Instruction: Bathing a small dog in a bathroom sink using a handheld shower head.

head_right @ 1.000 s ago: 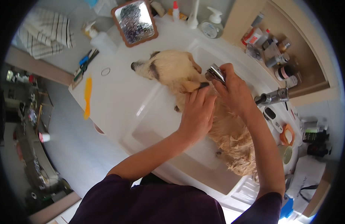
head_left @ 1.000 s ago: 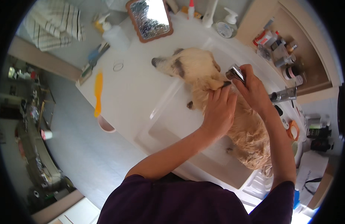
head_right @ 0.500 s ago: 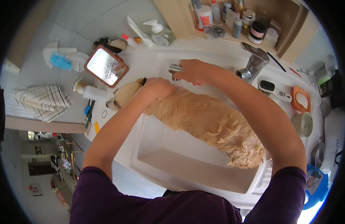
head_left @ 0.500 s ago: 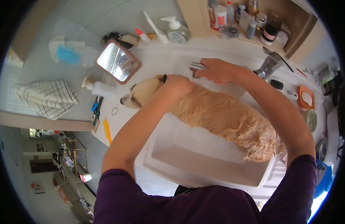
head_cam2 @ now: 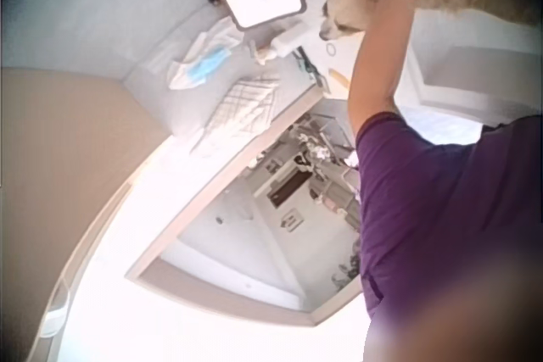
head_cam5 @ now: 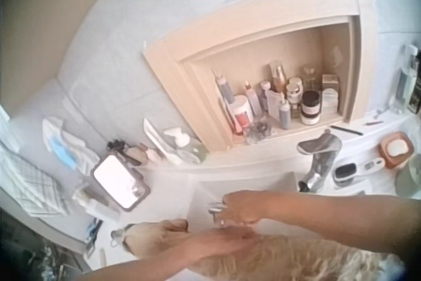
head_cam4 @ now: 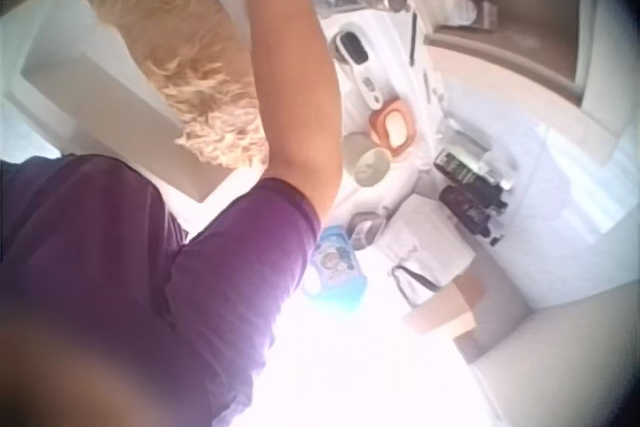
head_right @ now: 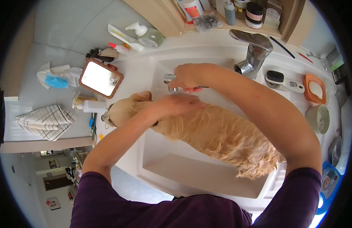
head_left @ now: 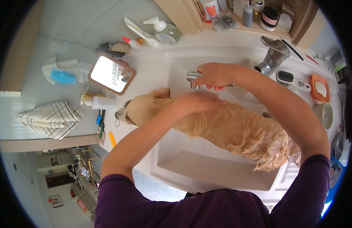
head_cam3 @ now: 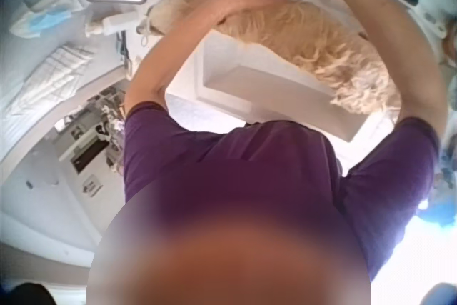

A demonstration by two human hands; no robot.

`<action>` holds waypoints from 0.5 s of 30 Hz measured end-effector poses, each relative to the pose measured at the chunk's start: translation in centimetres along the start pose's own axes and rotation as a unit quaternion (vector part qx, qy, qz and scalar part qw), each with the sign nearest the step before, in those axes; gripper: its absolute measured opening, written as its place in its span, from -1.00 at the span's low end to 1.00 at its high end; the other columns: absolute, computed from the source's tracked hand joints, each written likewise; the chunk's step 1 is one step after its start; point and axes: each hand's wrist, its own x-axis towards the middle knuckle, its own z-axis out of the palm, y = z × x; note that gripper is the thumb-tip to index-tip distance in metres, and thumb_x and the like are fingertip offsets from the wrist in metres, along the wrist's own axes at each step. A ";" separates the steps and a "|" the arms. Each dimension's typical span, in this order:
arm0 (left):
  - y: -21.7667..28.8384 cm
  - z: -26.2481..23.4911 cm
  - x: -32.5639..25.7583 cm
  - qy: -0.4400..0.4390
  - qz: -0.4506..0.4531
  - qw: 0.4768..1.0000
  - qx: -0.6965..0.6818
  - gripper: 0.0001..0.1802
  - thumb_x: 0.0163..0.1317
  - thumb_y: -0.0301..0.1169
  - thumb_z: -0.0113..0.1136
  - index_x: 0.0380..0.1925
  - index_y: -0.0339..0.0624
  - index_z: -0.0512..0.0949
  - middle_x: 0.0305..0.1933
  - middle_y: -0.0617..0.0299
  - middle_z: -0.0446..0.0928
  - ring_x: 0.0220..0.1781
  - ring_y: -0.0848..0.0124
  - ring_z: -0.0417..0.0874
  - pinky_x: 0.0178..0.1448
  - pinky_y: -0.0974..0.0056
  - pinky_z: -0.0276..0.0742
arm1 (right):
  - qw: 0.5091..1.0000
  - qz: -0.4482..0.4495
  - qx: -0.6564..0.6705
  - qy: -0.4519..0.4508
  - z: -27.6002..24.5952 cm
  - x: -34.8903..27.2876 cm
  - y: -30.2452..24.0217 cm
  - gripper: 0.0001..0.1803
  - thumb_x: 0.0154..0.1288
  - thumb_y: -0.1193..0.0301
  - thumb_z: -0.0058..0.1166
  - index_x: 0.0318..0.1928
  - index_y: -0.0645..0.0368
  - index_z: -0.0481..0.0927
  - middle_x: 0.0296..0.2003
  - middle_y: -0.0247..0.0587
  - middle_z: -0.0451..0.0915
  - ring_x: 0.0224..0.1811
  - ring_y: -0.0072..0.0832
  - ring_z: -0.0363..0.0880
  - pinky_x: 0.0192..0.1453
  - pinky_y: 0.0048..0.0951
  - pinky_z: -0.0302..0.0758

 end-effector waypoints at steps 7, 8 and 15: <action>-2.3 0.2 -5.3 0.153 0.174 0.969 0.087 -0.77 0.33 -0.28 0.07 -0.19 -0.20 0.53 -0.11 0.06 0.51 0.03 0.09 0.52 0.11 0.08 0.40 | 1.000 -0.004 -0.012 -0.002 -0.7 -1.2 0.9 -0.54 0.28 0.05 0.03 -0.12 0.23 0.50 -0.40 -0.21 0.53 -0.53 -0.49 0.46 -0.51 -0.40 0.51; -3.5 -0.7 -5.9 0.154 0.170 0.970 0.087 -0.77 0.33 -0.28 0.07 -0.19 -0.20 0.53 -0.11 0.06 0.51 0.03 0.09 0.52 0.11 0.08 0.40 | 1.000 -0.008 -0.012 -0.005 -0.8 -0.9 0.5 -0.54 0.28 0.05 0.03 -0.12 0.23 0.50 -0.40 -0.21 0.53 -0.53 -0.49 0.46 -0.51 -0.40 0.51; -9.8 -5.4 -0.9 -0.022 -0.034 0.993 0.113 -0.67 0.36 -0.24 -0.04 -0.19 -0.27 0.57 -0.16 0.03 0.57 -0.12 0.21 0.58 0.02 0.16 0.46 | 0.998 -0.014 0.052 0.027 -1.0 0.3 -0.3 -0.52 0.24 0.01 0.06 -0.16 0.23 0.49 -0.41 -0.23 0.49 -0.53 -0.49 0.45 -0.50 -0.40 0.49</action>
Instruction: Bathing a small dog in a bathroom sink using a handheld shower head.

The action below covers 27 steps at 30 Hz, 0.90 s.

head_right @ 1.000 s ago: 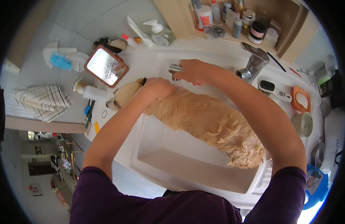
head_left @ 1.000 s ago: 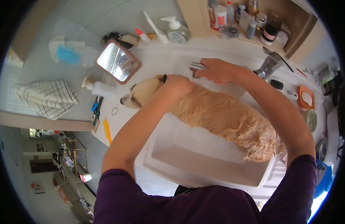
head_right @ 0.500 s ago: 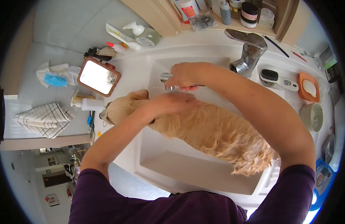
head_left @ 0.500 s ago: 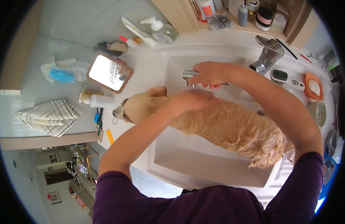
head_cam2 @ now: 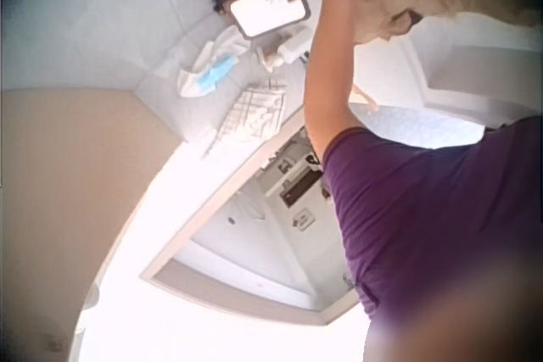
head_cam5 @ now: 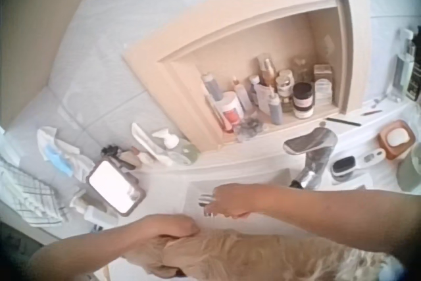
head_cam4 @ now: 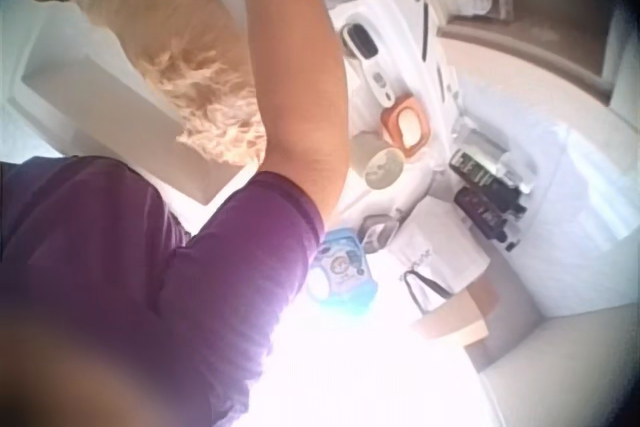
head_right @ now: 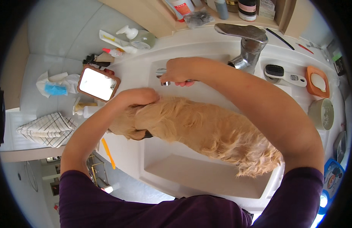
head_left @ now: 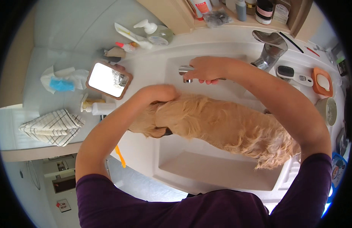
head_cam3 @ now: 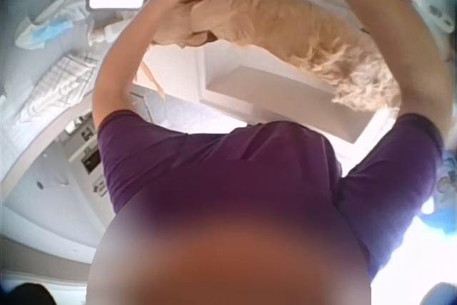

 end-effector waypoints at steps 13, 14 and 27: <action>-1.9 5.2 8.0 -0.105 -0.147 0.907 -0.381 -0.55 0.17 -0.12 0.23 -0.04 -0.17 0.61 0.02 0.14 0.59 -0.09 0.35 0.60 -0.03 0.23 0.48 | 0.996 -0.013 0.087 0.012 1.7 2.3 2.7 -0.59 0.22 0.12 0.14 -0.27 0.29 0.51 -0.54 -0.20 0.48 -0.58 -0.43 0.47 -0.55 -0.36 0.51; -1.7 5.6 8.1 -0.109 -0.142 0.911 -0.372 -0.55 0.17 -0.12 0.23 -0.03 -0.17 0.61 0.02 0.15 0.59 -0.08 0.35 0.59 -0.02 0.23 0.48 | 0.996 -0.011 0.087 0.014 1.8 2.3 2.8 -0.59 0.22 0.12 0.14 -0.27 0.29 0.51 -0.54 -0.20 0.48 -0.58 -0.43 0.47 -0.55 -0.36 0.51; -2.1 6.9 9.4 -0.158 -0.096 0.945 -0.269 -0.54 0.17 -0.10 0.24 0.00 -0.12 0.60 0.09 0.15 0.55 0.02 0.35 0.54 0.07 0.21 0.41 | 0.999 -0.007 -0.034 -0.031 2.8 2.2 3.0 -0.54 0.27 0.09 0.08 -0.31 0.35 0.49 -0.60 -0.14 0.47 -0.62 -0.34 0.50 -0.58 -0.30 0.50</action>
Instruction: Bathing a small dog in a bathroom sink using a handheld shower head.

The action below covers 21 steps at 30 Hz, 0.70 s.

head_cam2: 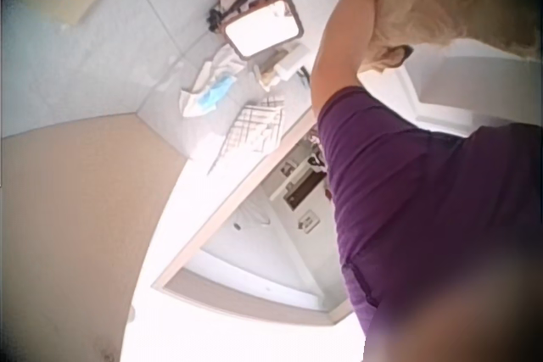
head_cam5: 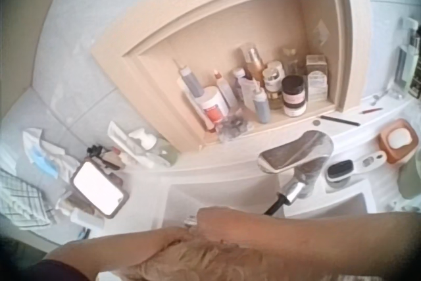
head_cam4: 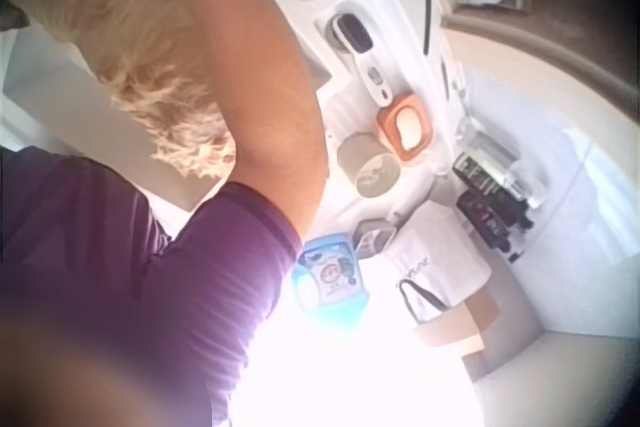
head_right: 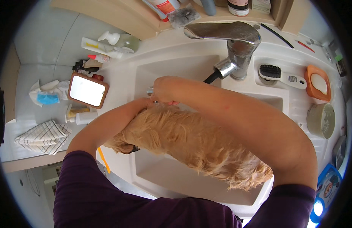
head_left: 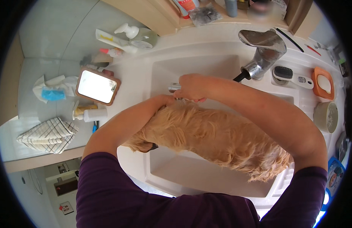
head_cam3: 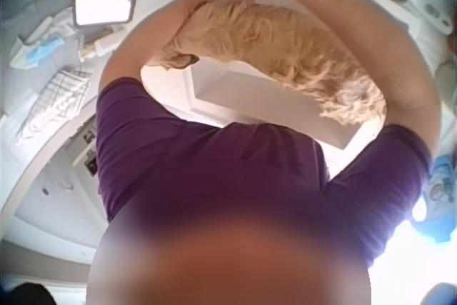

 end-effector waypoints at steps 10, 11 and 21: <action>-0.4 0.8 1.3 -0.019 0.028 0.996 0.080 -0.53 0.17 -0.09 0.24 0.03 -0.08 0.59 0.14 0.16 0.53 0.09 0.34 0.50 0.15 0.19 0.36 | 1.000 0.001 0.021 0.005 0.0 -0.6 -0.2 -0.54 0.26 0.12 0.08 -0.40 0.38 0.55 -0.66 -0.11 0.50 -0.67 -0.33 0.50 -0.58 -0.32 0.50; 0.1 1.2 1.9 -0.022 0.031 0.995 0.089 -0.52 0.17 -0.09 0.24 0.03 -0.07 0.59 0.14 0.16 0.52 0.10 0.34 0.50 0.15 0.19 0.35 | 1.000 0.002 0.021 0.004 0.3 -0.7 0.0 -0.54 0.26 0.12 0.08 -0.40 0.38 0.55 -0.66 -0.11 0.50 -0.67 -0.33 0.50 -0.58 -0.32 0.50; 1.8 1.4 4.5 -0.058 0.045 0.979 0.189 -0.51 0.16 -0.08 0.25 0.06 -0.03 0.58 0.20 0.17 0.49 0.17 0.34 0.46 0.22 0.17 0.30 | 0.996 -0.017 0.002 0.082 0.6 -0.4 0.5 -0.64 0.18 0.22 0.04 -0.57 0.27 0.60 -0.68 -0.13 0.58 -0.62 -0.27 0.60 -0.45 -0.28 0.56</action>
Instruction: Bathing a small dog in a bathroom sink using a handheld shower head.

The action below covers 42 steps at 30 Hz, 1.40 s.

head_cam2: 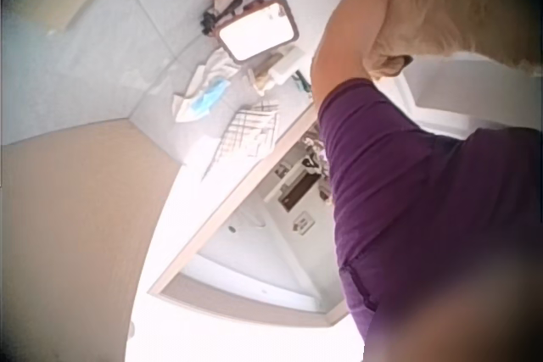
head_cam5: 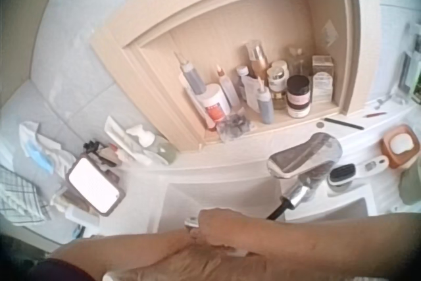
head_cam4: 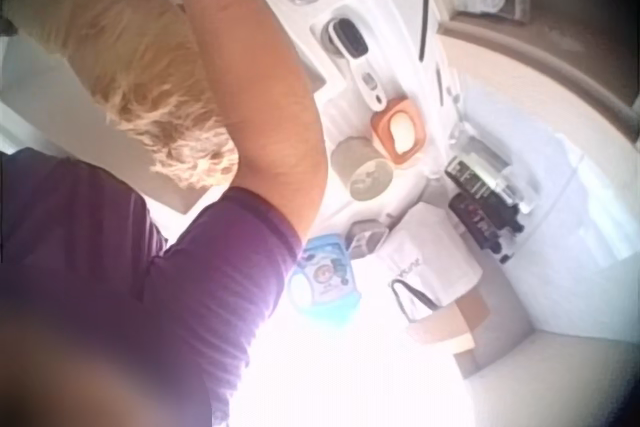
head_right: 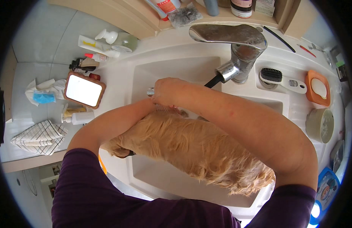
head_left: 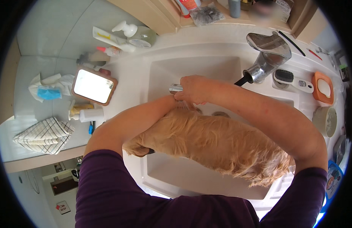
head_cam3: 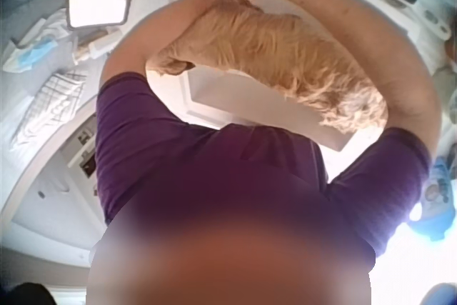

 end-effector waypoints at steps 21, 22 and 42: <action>2.8 1.4 -0.6 -0.029 -0.003 0.994 0.101 -0.48 0.20 -0.04 0.20 0.13 0.06 0.55 0.24 0.19 0.48 0.30 0.34 0.40 0.33 0.13 0.23 | 0.998 0.011 0.066 -0.008 -0.5 0.1 -0.7 -0.62 0.17 0.18 0.08 -0.50 0.30 0.60 -0.65 -0.08 0.56 -0.67 -0.31 0.53 -0.56 -0.33 0.54; 2.9 1.5 -0.8 -0.027 -0.011 0.996 0.088 -0.48 0.21 -0.03 0.19 0.14 0.06 0.55 0.23 0.20 0.49 0.30 0.34 0.40 0.33 0.13 0.24 | 0.998 0.024 0.048 -0.032 -0.5 0.0 -0.8 -0.64 0.16 0.20 0.07 -0.52 0.30 0.59 -0.65 -0.08 0.56 -0.67 -0.32 0.53 -0.57 -0.33 0.54; 3.8 4.0 -3.5 -0.014 -0.130 0.976 -0.176 -0.52 0.36 0.05 -0.02 -0.01 -0.06 0.60 0.10 0.19 0.59 0.19 0.30 0.51 0.26 0.17 0.35 | 0.994 0.065 0.043 -0.080 -0.9 -0.7 -0.7 -0.54 0.16 0.04 0.14 -0.21 0.22 0.57 -0.48 -0.22 0.52 -0.60 -0.45 0.46 -0.55 -0.38 0.48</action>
